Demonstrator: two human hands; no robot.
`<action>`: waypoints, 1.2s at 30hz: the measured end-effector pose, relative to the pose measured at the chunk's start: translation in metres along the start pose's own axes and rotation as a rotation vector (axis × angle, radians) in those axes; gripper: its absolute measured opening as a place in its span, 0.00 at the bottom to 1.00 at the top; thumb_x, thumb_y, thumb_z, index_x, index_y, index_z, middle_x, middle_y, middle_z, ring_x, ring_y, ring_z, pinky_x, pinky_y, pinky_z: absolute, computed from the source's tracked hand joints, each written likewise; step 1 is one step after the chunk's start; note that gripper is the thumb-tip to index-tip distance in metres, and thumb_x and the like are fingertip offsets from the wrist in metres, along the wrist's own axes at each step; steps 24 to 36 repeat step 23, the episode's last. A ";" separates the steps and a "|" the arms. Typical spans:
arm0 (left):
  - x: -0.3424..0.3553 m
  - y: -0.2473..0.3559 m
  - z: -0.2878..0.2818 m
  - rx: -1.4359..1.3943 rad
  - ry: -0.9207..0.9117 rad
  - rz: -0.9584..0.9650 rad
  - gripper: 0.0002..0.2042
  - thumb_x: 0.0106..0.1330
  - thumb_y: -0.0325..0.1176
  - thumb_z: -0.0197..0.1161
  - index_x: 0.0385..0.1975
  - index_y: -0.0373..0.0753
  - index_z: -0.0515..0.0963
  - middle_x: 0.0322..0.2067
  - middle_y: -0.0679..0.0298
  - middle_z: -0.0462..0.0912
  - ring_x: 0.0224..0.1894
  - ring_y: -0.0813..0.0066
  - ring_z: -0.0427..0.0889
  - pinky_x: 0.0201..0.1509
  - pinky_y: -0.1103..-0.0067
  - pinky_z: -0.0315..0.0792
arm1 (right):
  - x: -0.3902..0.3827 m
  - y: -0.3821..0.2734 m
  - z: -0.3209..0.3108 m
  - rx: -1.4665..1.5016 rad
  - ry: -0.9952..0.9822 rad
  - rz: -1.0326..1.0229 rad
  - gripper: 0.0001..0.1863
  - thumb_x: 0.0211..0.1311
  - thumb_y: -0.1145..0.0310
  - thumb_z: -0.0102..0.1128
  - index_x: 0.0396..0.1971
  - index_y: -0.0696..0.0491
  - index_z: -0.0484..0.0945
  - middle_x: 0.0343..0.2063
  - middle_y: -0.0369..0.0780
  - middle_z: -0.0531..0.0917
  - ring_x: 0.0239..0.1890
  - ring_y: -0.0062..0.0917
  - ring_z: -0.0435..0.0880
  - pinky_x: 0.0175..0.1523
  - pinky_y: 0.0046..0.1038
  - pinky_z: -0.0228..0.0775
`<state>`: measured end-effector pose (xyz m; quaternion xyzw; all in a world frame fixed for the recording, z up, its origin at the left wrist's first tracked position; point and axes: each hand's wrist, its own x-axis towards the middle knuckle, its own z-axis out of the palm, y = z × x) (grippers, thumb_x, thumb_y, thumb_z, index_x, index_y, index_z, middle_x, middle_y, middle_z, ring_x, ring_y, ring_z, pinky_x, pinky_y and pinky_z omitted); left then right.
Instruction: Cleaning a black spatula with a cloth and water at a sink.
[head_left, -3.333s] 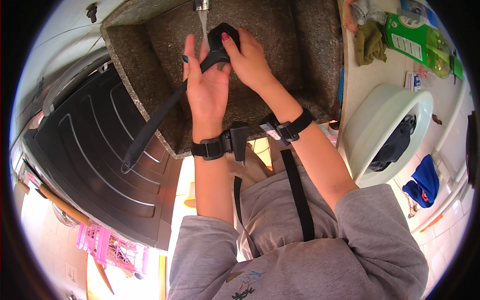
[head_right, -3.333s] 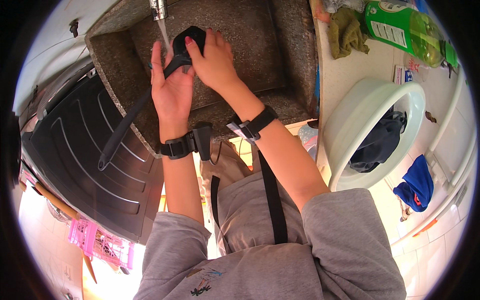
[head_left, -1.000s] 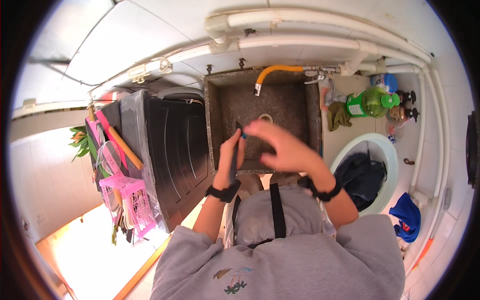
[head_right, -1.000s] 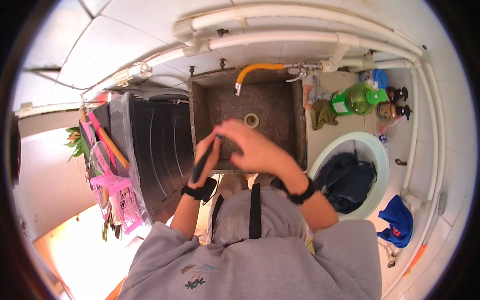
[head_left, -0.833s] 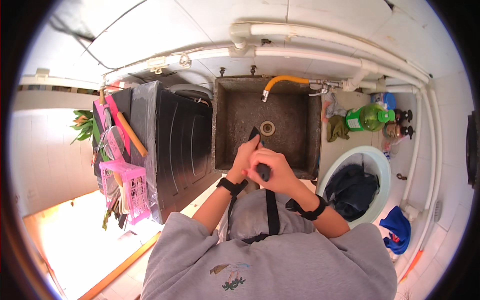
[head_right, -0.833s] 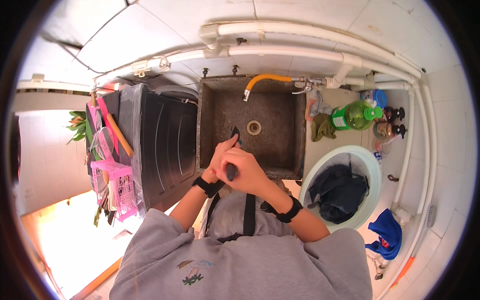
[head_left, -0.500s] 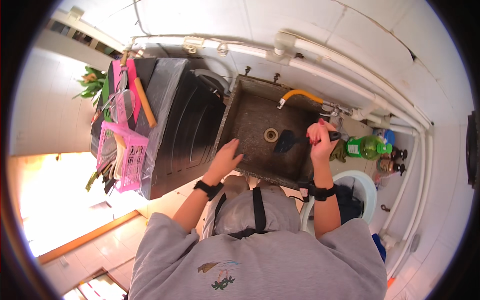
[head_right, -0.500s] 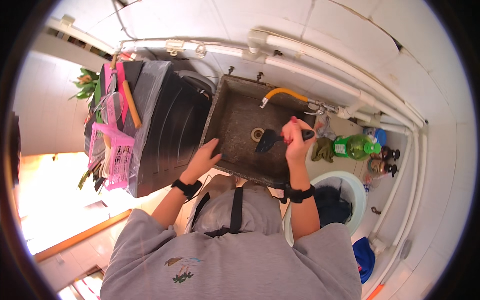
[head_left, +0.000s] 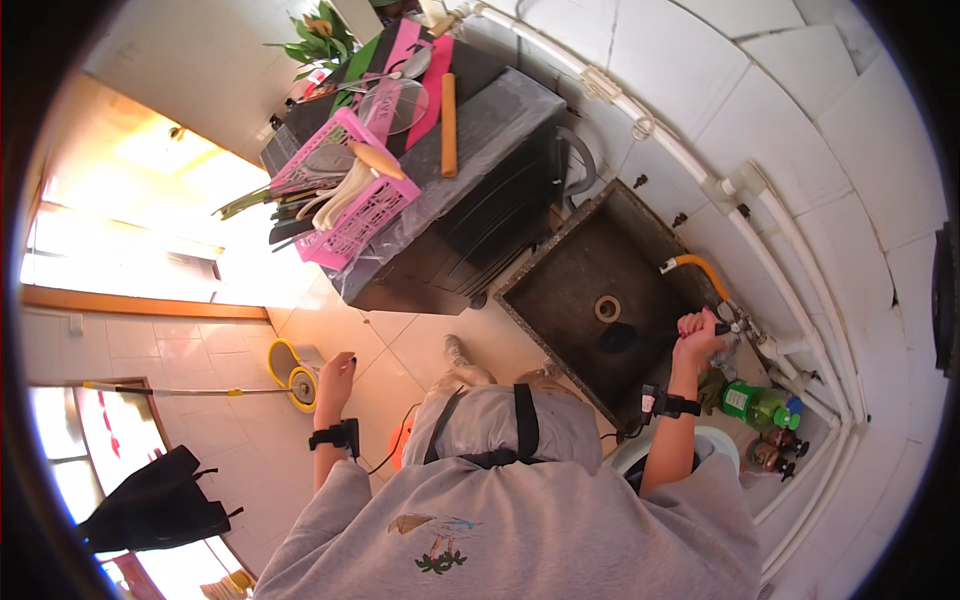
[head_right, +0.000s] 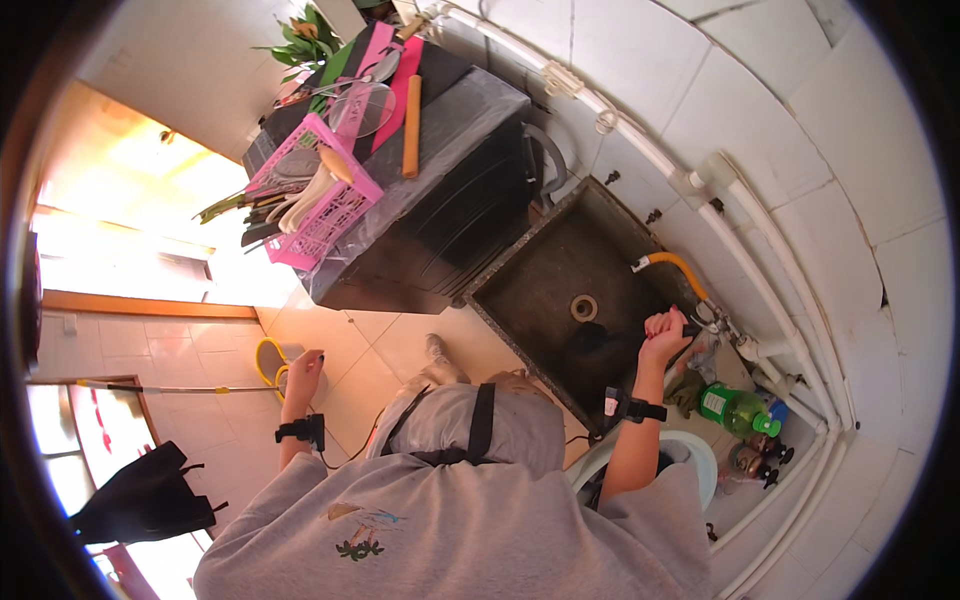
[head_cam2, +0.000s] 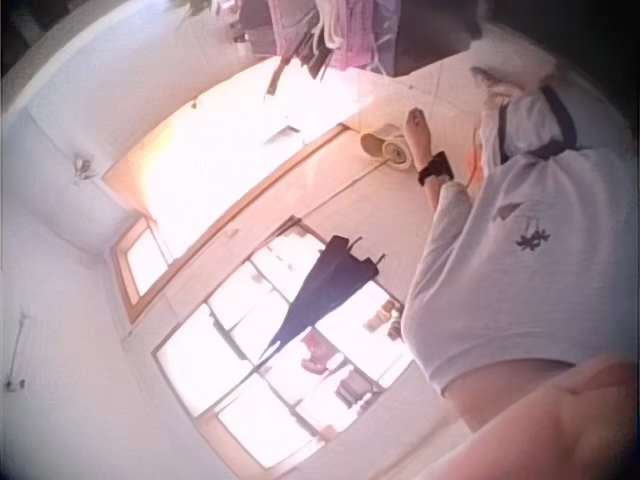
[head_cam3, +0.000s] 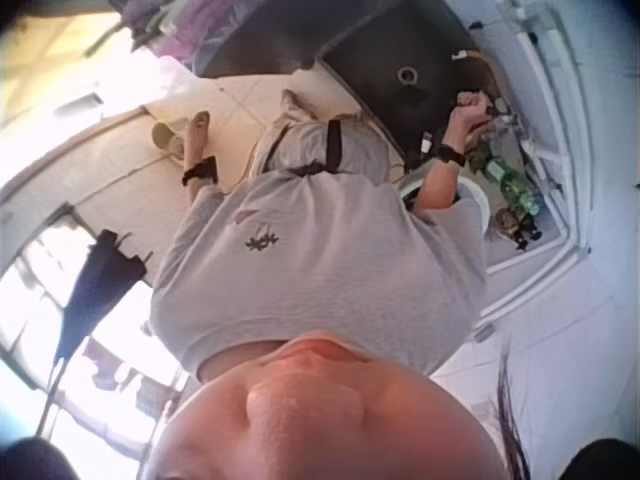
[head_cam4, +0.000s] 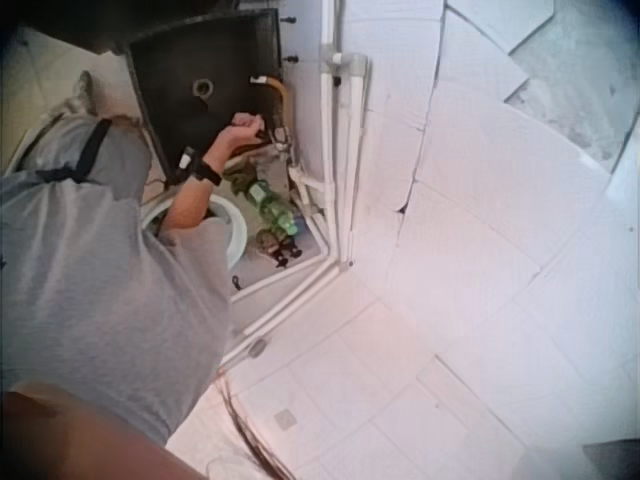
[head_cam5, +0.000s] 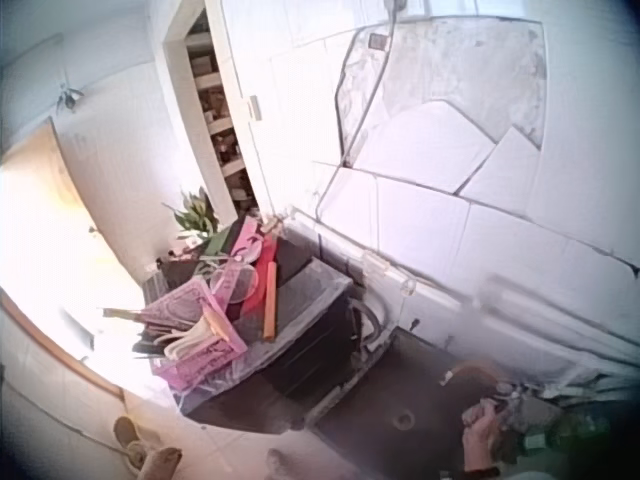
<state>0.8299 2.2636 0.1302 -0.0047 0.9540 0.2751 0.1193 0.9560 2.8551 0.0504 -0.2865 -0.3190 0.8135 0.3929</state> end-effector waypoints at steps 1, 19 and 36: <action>-0.009 -0.016 -0.010 -0.003 0.039 -0.042 0.11 0.58 0.28 0.54 0.39 0.33 0.75 0.32 0.51 0.80 0.35 0.62 0.81 0.37 0.76 0.73 | -0.006 0.001 0.010 -0.003 -0.025 -0.004 0.22 0.59 0.72 0.47 0.08 0.48 0.52 0.05 0.32 0.54 0.07 0.18 0.50 0.17 0.21 0.43; 0.036 -0.277 -0.151 -0.089 0.246 -0.220 0.09 0.52 0.28 0.60 0.31 0.32 0.77 0.24 0.54 0.80 0.28 0.64 0.80 0.33 0.76 0.72 | -0.179 0.078 0.191 -1.269 -0.268 -0.507 0.21 0.61 0.67 0.52 0.12 0.54 0.56 0.11 0.34 0.54 0.14 0.16 0.53 0.22 0.24 0.46; 0.064 -0.318 -0.176 -0.208 0.260 -0.147 0.09 0.53 0.28 0.58 0.33 0.34 0.77 0.25 0.53 0.80 0.29 0.64 0.80 0.33 0.76 0.72 | -0.223 0.132 0.219 -1.215 -0.407 -0.176 0.21 0.58 0.68 0.54 0.09 0.54 0.57 0.10 0.32 0.53 0.15 0.15 0.51 0.22 0.26 0.41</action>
